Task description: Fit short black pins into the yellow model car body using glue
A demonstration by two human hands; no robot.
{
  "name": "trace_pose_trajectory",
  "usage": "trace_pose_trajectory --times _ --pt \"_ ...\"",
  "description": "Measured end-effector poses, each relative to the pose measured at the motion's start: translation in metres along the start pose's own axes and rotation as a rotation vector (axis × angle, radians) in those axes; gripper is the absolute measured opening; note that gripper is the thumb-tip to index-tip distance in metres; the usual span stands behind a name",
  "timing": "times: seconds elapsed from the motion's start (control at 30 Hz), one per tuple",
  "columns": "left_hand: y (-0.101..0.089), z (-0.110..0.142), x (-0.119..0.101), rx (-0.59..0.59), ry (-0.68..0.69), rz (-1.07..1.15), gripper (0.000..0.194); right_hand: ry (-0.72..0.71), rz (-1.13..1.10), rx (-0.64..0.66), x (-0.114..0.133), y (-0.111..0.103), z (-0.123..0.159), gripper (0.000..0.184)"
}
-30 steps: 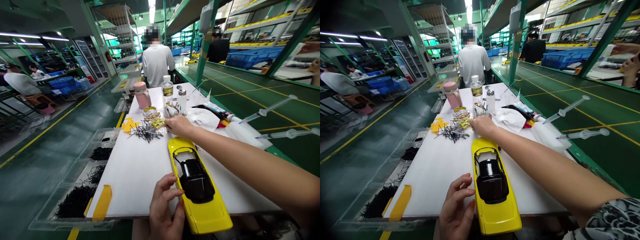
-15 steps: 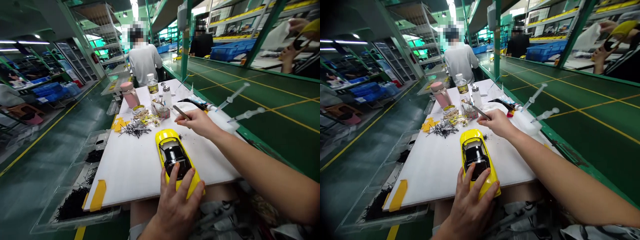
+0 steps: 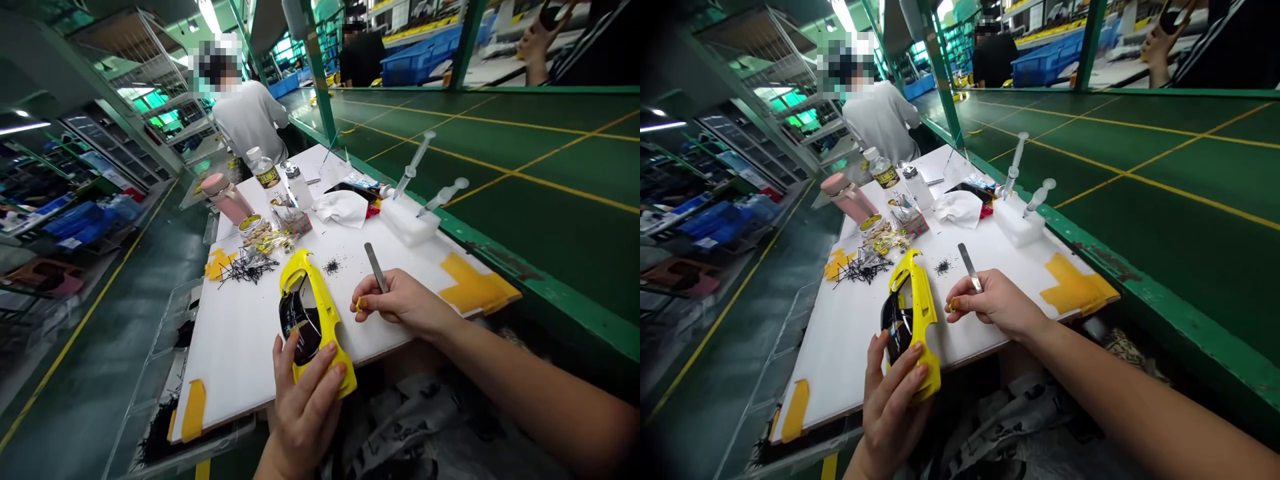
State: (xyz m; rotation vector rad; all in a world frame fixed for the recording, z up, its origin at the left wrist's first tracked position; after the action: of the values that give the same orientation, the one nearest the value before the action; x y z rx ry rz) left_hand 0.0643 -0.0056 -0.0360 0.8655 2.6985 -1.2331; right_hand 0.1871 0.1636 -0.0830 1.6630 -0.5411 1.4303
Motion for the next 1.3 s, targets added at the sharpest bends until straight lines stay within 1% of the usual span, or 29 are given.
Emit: trace_pose_trajectory --times 0.1,0.2,0.27,0.43,0.53,0.6,0.67,0.77,0.83,0.9,0.97,1.03,1.2,1.3 --pt "-0.007 0.012 0.006 -0.088 -0.038 -0.007 0.036 0.029 -0.12 0.028 -0.006 0.022 -0.008 0.045" --pt "-0.01 0.013 0.009 -0.154 -0.079 -0.028 0.031 0.062 -0.198 0.023 -0.009 0.041 -0.014 0.046" --pt "-0.011 0.011 0.01 -0.184 -0.099 -0.032 0.028 0.075 -0.21 0.011 -0.011 0.048 -0.017 0.046" --pt "-0.011 0.013 0.01 -0.193 -0.098 -0.009 0.028 0.116 -0.191 -0.035 -0.015 0.053 -0.018 0.042" --pt "-0.009 0.015 0.01 -0.188 -0.089 -0.006 0.028 0.144 -0.184 -0.065 -0.018 0.052 -0.016 0.044" --pt "-0.008 0.016 0.011 -0.194 -0.096 -0.009 0.028 0.155 -0.238 -0.103 -0.021 0.052 -0.013 0.047" --pt "-0.007 0.016 0.012 -0.2 -0.101 -0.013 0.028 0.197 -0.326 -0.121 -0.026 0.054 -0.011 0.052" --pt "-0.008 0.015 0.012 -0.211 -0.094 -0.005 0.027 0.32 -0.398 -0.051 -0.035 0.062 -0.01 0.052" --pt "-0.008 0.016 0.012 -0.217 -0.089 0.004 0.027 0.382 -0.4 0.015 -0.038 0.066 -0.01 0.046" --pt "-0.007 0.017 0.013 -0.218 -0.088 0.012 0.028 0.41 -0.405 0.059 -0.04 0.069 -0.011 0.038" --pt "-0.007 0.02 0.014 -0.228 -0.094 0.025 0.029 0.408 -0.404 0.081 -0.041 0.07 -0.013 0.034" --pt "-0.006 0.023 0.015 -0.233 -0.1 0.043 0.029 0.392 -0.4 0.096 -0.041 0.071 -0.014 0.035" --pt "-0.004 0.025 0.017 -0.244 -0.106 0.059 0.029 0.32 -0.372 0.115 -0.04 0.072 -0.013 0.055" --pt "-0.007 0.026 0.02 -0.265 -0.107 0.047 0.029 0.257 -0.333 0.122 -0.04 0.072 -0.012 0.06"
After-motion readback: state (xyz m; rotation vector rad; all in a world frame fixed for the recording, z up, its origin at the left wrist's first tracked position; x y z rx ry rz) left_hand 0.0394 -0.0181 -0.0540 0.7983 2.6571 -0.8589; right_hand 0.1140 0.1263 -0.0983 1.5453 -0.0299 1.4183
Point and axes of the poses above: each hand's wrist, its own z-axis away from the middle knuckle, its own y-axis out of the palm, x = y × z, the point moved 9 cm from there along -z, towards the middle knuckle, and after that the axes turned 12 degrees about -y, right-handed, at the moved point
